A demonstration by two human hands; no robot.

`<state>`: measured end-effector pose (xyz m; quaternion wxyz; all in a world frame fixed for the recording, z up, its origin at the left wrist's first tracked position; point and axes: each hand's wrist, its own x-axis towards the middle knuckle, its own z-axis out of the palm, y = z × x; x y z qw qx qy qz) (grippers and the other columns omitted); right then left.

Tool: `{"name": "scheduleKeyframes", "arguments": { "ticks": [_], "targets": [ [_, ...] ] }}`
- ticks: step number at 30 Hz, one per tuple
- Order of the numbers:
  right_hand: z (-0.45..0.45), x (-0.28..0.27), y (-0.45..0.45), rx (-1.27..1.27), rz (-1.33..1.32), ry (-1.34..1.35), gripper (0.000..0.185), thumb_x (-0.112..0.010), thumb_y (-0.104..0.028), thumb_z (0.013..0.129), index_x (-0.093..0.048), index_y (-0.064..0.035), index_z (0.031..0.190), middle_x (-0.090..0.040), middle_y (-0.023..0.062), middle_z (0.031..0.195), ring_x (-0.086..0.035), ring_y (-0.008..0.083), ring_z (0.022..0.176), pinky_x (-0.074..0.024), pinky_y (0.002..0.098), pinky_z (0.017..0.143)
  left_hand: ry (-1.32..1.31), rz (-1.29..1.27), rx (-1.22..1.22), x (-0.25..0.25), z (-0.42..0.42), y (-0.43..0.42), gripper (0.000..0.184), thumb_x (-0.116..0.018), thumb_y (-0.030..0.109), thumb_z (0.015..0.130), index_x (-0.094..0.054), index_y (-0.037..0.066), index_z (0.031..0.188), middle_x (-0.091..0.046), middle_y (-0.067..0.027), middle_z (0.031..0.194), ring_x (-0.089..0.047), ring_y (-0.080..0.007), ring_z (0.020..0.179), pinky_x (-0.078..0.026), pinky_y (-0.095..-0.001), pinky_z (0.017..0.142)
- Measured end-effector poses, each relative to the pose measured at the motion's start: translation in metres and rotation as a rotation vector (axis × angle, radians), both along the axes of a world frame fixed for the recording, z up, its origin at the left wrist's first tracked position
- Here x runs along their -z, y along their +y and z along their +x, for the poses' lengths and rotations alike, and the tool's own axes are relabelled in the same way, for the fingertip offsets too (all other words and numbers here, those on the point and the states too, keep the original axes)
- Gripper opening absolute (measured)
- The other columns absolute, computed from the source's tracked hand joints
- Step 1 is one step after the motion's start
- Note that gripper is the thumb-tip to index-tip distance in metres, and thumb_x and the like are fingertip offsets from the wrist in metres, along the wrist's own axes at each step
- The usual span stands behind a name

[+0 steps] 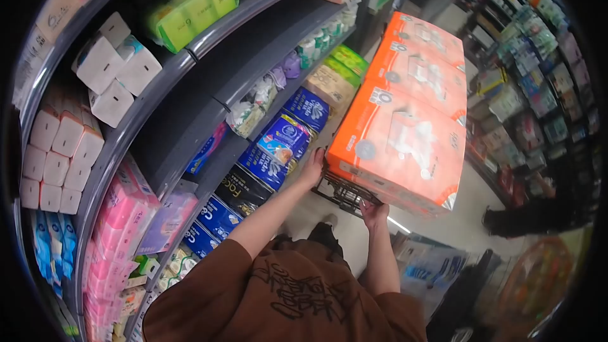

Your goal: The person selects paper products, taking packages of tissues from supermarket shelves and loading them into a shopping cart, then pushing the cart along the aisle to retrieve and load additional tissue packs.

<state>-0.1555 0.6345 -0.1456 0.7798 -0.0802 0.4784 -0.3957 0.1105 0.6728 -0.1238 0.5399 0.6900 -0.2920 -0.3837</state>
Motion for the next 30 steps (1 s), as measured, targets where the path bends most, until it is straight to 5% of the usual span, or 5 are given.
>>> {"name": "scheduleKeyframes", "arguments": {
  "ticks": [12, 22, 24, 26, 30],
  "targets": [
    [-0.010, 0.024, 0.135, 0.014, 0.005, -0.012, 0.040, -0.040, -0.041, 0.100, -0.061, -0.0105, 0.113, -0.069, 0.0077, 0.099, -0.066, 0.0219, 0.077, -0.0548, 0.0337, 0.070, 0.017, -0.066, 0.013, -0.003, -0.003, 0.138, 0.049, -0.038, 0.048, 0.103, -0.052, 0.005, 0.123, -0.065, -0.0243, 0.109, -0.059, -0.0443, 0.107, -0.046, -0.0462, 0.088],
    [-0.009, 0.022, 0.273, 0.018, -0.080, -0.229, 0.044, -0.039, -0.041, 0.100, -0.059, -0.0050, 0.114, -0.069, 0.0116, 0.098, -0.063, 0.0228, 0.069, -0.0544, 0.0326, 0.061, 0.237, -0.075, 0.059, 0.034, 0.002, 0.256, 0.068, -0.036, 0.055, 0.102, -0.042, 0.001, 0.143, -0.051, -0.0243, 0.139, -0.047, -0.0396, 0.130, -0.037, -0.0400, 0.106],
    [-0.012, 0.032, 0.292, -0.015, -0.115, -0.344, 0.045, -0.044, -0.048, 0.099, -0.059, -0.0091, 0.115, -0.068, 0.0088, 0.094, -0.063, 0.0215, 0.070, -0.0540, 0.0323, 0.061, -0.222, -0.111, 0.115, 0.069, 0.010, 0.275, 0.063, -0.037, 0.052, 0.103, -0.029, 0.013, 0.152, -0.040, -0.0113, 0.149, -0.044, -0.0266, 0.131, -0.050, -0.0424, 0.092],
    [-0.012, 0.024, 0.321, 0.014, -0.069, -0.301, 0.046, -0.045, -0.052, 0.098, -0.060, -0.0115, 0.114, -0.069, 0.0077, 0.097, -0.066, 0.0199, 0.080, -0.0526, 0.0325, 0.068, 0.292, 0.006, 0.112, 0.039, 0.005, 0.302, 0.079, -0.036, 0.063, 0.099, -0.013, 0.015, 0.157, -0.036, -0.0095, 0.152, -0.039, -0.0263, 0.137, -0.048, -0.0476, 0.096],
    [-0.019, 0.031, 0.370, -0.016, -0.043, -0.194, 0.046, -0.043, -0.053, 0.099, -0.063, -0.0124, 0.108, -0.070, 0.0069, 0.093, -0.067, 0.0200, 0.082, -0.0524, 0.0348, 0.074, 0.388, 0.000, 0.086, -0.010, -0.013, 0.367, 0.084, -0.036, 0.067, 0.097, -0.010, 0.016, 0.157, -0.037, -0.0099, 0.151, -0.043, -0.0255, 0.133, -0.047, -0.0496, 0.097]
  ]
}}
